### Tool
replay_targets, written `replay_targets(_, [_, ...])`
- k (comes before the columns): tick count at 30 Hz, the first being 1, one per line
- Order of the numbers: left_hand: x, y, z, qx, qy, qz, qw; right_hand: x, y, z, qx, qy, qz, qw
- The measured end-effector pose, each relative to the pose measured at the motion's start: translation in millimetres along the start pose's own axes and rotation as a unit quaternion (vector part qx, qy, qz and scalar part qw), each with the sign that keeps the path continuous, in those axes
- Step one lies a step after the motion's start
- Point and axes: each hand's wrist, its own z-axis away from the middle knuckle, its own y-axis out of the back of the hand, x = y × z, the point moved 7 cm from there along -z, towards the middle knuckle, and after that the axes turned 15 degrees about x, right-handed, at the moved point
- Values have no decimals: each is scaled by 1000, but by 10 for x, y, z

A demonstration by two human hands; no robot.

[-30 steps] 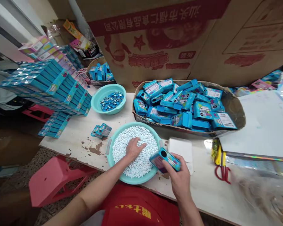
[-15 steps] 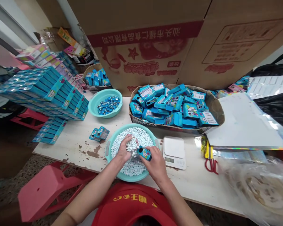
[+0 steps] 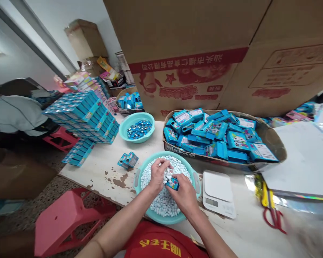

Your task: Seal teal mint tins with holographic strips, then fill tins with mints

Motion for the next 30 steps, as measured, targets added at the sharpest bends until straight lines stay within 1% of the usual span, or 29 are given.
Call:
replay_targets(3, [101, 2, -22, 8, -25, -13, 1000, -55, -26, -84, -17, 11, -20, 1000])
replay_targets(5, [141, -18, -34, 0, -27, -15, 1000, -67, -4, -144, -19, 3, -25, 999])
replay_targets(9, [154, -55, -69, -4, -20, -6, 1000, -44, 74, -206, -2, -24, -38, 999])
replay_targets(12, [148, -70, -79, -3, -19, -9, 1000, -17, 92, -164, 20, -50, -58, 997])
replay_targets(16, [136, -76, -39, -10, -2, -16, 1000, -1, 45, -57, 33, -78, -76, 993])
replay_targets(20, [150, -91, 18, -26, 8, -9, 1000, -26, 45, -42, 35, -78, -81, 993])
replay_targets(25, [139, -127, 48, -39, -10, -9, 999, -33, 103, -102, 42, -63, -83, 994])
replay_targets(30, [75, -173, 98, -75, 0, 3, 997, 92, 20, -88, 26, -96, -78, 992])
